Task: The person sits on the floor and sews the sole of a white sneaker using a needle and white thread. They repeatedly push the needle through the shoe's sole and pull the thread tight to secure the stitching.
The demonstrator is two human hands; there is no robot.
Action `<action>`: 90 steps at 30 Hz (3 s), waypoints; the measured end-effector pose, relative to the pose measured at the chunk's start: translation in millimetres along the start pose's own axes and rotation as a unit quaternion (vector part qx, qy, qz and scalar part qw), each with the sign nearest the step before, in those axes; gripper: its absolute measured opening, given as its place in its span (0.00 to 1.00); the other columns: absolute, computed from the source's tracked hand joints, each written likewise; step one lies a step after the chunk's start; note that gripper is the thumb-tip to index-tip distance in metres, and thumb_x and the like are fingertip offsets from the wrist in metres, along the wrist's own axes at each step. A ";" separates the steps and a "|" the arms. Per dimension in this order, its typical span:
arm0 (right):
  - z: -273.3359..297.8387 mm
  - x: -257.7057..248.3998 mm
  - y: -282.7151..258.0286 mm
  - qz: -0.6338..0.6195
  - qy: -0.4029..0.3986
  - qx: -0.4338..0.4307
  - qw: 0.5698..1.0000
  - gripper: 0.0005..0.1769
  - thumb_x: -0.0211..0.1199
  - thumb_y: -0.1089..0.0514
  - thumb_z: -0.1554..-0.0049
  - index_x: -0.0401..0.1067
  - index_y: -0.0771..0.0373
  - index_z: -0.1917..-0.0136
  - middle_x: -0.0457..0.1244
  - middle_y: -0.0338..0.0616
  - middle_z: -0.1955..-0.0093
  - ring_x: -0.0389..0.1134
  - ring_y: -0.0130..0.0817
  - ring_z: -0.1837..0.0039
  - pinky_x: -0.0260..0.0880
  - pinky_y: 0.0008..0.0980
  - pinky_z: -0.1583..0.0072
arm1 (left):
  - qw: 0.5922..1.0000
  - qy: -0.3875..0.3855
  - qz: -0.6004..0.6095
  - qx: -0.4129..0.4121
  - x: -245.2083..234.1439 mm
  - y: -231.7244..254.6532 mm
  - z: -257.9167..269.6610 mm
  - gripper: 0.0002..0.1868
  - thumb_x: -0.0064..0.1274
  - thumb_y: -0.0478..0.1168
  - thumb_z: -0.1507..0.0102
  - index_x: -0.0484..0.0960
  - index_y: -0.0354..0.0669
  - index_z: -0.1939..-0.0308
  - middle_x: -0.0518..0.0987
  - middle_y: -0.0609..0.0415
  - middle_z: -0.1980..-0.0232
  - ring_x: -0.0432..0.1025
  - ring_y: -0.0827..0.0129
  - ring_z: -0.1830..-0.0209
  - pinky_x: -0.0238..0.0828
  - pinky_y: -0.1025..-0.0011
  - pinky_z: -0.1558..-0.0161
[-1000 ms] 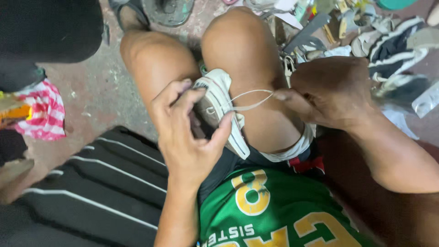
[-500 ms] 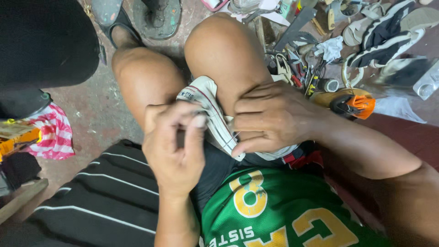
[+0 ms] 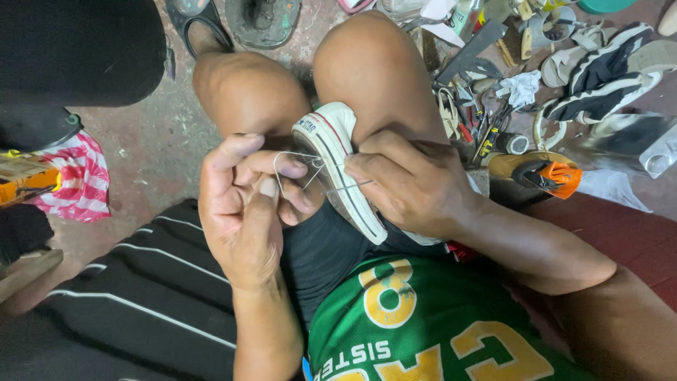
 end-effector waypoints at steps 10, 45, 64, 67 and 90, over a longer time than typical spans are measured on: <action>-4.4 3.5 -3.3 0.003 -0.017 0.057 0.998 0.12 0.68 0.65 0.46 0.68 0.61 0.51 0.62 0.42 0.51 0.69 0.39 0.53 0.69 0.37 0.53 | 1.000 -0.002 -0.011 0.009 -3.9 -1.1 0.1 0.20 0.40 0.25 0.27 0.65 0.33 0.31 0.81 0.41 0.50 0.76 0.71 0.68 0.68 0.82 0.68; 35.0 -24.1 1.1 -0.616 -0.143 0.383 0.673 0.02 0.57 0.65 0.39 0.69 0.64 0.55 0.62 0.38 0.63 0.57 0.23 0.62 0.57 0.24 0.59 | 0.921 -0.097 -0.372 0.061 30.4 20.0 5.3 0.26 0.58 0.26 0.34 0.74 0.40 0.32 0.86 0.48 0.43 0.78 0.75 0.69 0.76 0.78 0.64; -15.3 68.9 1.2 -0.132 -0.135 0.211 0.959 0.19 0.62 0.61 0.46 0.72 0.60 0.40 0.71 0.42 0.54 0.72 0.33 0.56 0.72 0.33 0.53 | 0.881 -0.019 -0.447 0.153 52.0 -32.5 8.4 0.47 0.64 0.51 0.42 0.55 0.55 0.24 0.72 0.57 0.46 0.74 0.68 0.52 0.74 0.77 0.51; -26.6 80.3 -0.1 -0.131 -0.136 0.195 0.962 0.20 0.62 0.61 0.45 0.72 0.61 0.39 0.71 0.43 0.54 0.72 0.35 0.56 0.72 0.35 0.53 | 0.893 -0.024 -0.436 0.105 52.0 -28.3 4.3 0.47 0.64 0.51 0.41 0.56 0.51 0.23 0.72 0.56 0.48 0.75 0.71 0.60 0.75 0.78 0.55; 7.5 -3.7 29.4 -0.331 -0.036 0.164 0.929 0.23 0.57 0.59 0.38 0.67 0.60 0.29 0.66 0.48 0.45 0.69 0.34 0.44 0.68 0.37 0.43 | 0.898 0.031 -0.387 0.204 55.1 16.4 9.8 0.28 0.59 0.29 0.40 0.74 0.42 0.36 0.70 0.46 0.31 0.78 0.66 0.53 0.78 0.82 0.63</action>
Point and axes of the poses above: each hand's wrist, its own z-axis away from the middle knuckle, its own x-axis out of the palm, y = z × x, the point moved 1 cm from there along -z, towards the middle knuckle
